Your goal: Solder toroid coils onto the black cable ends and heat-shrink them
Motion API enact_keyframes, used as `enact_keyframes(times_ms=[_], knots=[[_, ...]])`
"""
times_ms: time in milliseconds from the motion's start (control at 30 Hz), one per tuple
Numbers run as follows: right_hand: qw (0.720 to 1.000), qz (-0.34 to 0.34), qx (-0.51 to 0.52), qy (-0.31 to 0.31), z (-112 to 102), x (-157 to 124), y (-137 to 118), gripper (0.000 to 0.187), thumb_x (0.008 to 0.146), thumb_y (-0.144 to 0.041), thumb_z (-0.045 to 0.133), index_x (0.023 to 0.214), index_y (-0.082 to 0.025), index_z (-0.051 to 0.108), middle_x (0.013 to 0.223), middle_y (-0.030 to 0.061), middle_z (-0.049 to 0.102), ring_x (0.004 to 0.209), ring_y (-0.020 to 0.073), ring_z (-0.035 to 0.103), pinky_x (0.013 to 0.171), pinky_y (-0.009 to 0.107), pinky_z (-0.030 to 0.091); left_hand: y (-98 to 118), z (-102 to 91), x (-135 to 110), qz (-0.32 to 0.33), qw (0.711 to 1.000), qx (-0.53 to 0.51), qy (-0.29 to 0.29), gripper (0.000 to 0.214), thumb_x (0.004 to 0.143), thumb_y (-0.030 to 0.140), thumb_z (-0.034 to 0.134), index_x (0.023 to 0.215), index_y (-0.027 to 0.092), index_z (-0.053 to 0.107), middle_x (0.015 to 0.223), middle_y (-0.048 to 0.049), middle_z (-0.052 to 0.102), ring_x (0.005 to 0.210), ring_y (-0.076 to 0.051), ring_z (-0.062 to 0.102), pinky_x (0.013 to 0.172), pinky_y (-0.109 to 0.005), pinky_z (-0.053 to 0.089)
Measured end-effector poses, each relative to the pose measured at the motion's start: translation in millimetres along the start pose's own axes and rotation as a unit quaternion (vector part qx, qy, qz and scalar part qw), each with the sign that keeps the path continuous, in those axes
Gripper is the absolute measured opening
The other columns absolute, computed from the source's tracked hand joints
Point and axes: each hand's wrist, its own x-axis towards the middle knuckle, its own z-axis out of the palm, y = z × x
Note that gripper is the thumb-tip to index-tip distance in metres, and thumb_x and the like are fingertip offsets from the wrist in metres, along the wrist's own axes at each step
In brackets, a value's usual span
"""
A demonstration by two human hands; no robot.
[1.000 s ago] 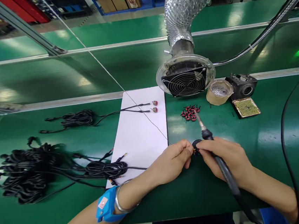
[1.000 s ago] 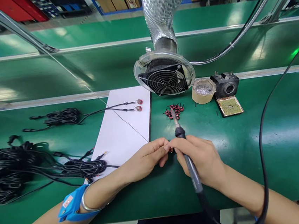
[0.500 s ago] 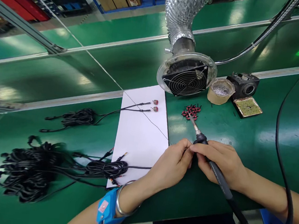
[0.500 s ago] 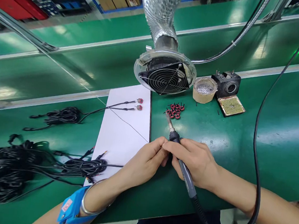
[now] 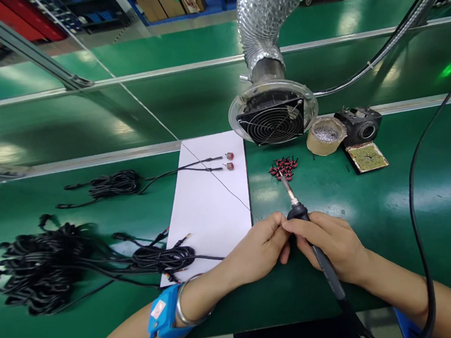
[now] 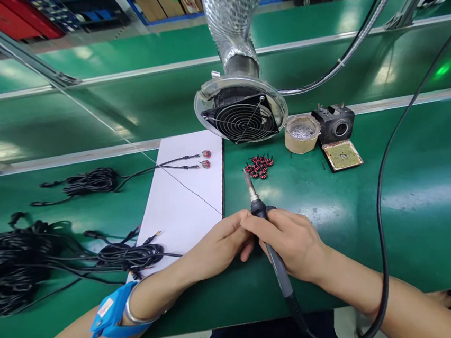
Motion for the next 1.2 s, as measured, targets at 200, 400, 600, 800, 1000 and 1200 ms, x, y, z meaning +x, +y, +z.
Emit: enact_keyframes(times_ms=[200, 400, 600, 800, 1000, 1200], knots=[[0.992, 0.068, 0.060, 0.086, -30, -6, -7, 0.045, 0.087, -0.002, 0.054, 0.127, -0.023, 0.059, 0.069, -0.0016, 0.062, 0.059, 0.0129, 0.059, 0.056, 0.026, 0.051, -1, 6.5, 1, -0.030, 0.998, 0.012, 0.054, 0.029, 0.101, 0.040, 0.034, 0.081, 0.022, 0.045, 0.056, 0.0056, 0.058, 0.056, -0.014, 0.049, 0.060, -0.026, 0.036], [0.980, 0.086, 0.123, 0.130, -44, -25, -18, 0.046, 0.082, -0.011, 0.055, 0.126, -0.021, 0.064, 0.073, 0.0045, 0.066, 0.058, 0.0184, 0.061, 0.049, 0.033, 0.050, 2, 11.9, -2, -0.036, 0.996, 0.034, 0.071, 0.026, 0.101, 0.035, 0.034, 0.081, 0.023, 0.045, 0.057, 0.0057, 0.062, 0.059, -0.015, 0.052, 0.064, -0.028, 0.037], [0.974, 0.113, 0.157, 0.115, -41, -27, -25, 0.032, 0.079, -0.013, 0.054, 0.109, -0.019, 0.065, 0.066, 0.0028, 0.062, 0.051, 0.0161, 0.056, 0.046, 0.031, 0.047, 1, 15.8, -3, -0.032, 0.995, 0.044, 0.085, 0.025, 0.100, 0.033, 0.034, 0.081, 0.023, 0.044, 0.059, 0.0057, 0.064, 0.062, -0.015, 0.055, 0.066, -0.029, 0.038], [0.974, 0.115, 0.162, 0.108, -40, -29, -24, 0.031, 0.079, -0.011, 0.053, 0.106, -0.016, 0.066, 0.067, 0.0033, 0.061, 0.053, 0.0154, 0.056, 0.049, 0.031, 0.047, 3, 16.5, -3, -0.030, 0.994, 0.055, 0.087, 0.024, 0.100, 0.033, 0.034, 0.081, 0.023, 0.042, 0.058, 0.0065, 0.063, 0.061, -0.015, 0.055, 0.066, -0.029, 0.039], [0.973, 0.109, 0.172, 0.105, -39, -28, -23, 0.031, 0.078, -0.011, 0.053, 0.106, -0.016, 0.066, 0.068, 0.0031, 0.061, 0.052, 0.0149, 0.056, 0.047, 0.031, 0.046, 5, 17.2, -3, -0.025, 0.994, 0.063, 0.089, 0.023, 0.100, 0.033, 0.033, 0.082, 0.023, 0.042, 0.058, 0.0057, 0.063, 0.061, -0.015, 0.055, 0.066, -0.029, 0.039], [0.974, 0.108, 0.170, 0.100, -37, -27, -24, 0.032, 0.079, -0.010, 0.052, 0.107, -0.017, 0.065, 0.069, 0.0035, 0.061, 0.053, 0.0152, 0.056, 0.047, 0.031, 0.046, 7, 17.4, -4, -0.026, 0.993, 0.074, 0.085, 0.022, 0.101, 0.032, 0.033, 0.082, 0.023, 0.041, 0.057, 0.0065, 0.062, 0.061, -0.015, 0.055, 0.066, -0.030, 0.039]])
